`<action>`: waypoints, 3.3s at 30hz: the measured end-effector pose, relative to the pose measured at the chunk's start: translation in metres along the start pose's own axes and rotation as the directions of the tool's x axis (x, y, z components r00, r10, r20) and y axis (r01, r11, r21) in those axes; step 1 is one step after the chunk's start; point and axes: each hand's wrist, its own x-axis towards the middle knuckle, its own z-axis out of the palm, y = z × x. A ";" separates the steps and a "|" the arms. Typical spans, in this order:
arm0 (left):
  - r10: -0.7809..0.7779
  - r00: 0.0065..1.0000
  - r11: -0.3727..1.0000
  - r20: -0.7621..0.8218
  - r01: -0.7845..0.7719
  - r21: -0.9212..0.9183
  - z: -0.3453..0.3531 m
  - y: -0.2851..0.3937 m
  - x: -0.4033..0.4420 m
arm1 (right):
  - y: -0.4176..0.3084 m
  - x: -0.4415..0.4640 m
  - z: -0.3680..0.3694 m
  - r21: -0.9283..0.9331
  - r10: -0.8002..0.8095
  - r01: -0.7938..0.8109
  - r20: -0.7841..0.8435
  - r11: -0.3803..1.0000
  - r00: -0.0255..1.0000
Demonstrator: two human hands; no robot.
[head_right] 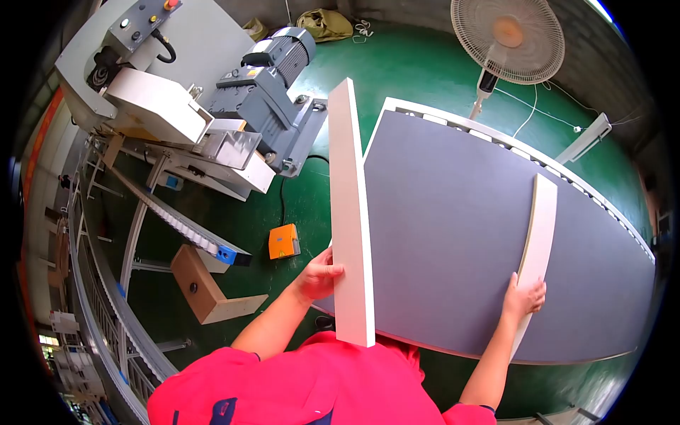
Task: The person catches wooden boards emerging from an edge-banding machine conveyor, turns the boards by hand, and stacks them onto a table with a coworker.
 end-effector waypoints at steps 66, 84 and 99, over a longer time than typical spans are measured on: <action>0.012 0.999 0.661 -0.032 0.016 0.751 0.001 0.017 -0.111 | -0.249 0.024 -0.225 0.220 -0.604 -0.584 -0.026 -0.781 0.797; -0.015 0.950 0.661 -0.311 0.243 0.710 -0.007 0.012 -0.093 | -0.248 0.022 -0.139 0.612 -0.196 -0.578 0.577 -0.539 0.793; 0.233 0.927 0.346 -0.293 0.202 0.916 0.015 -0.003 -0.002 | -0.240 -0.114 -0.097 0.813 -0.384 -0.571 0.494 -0.113 0.780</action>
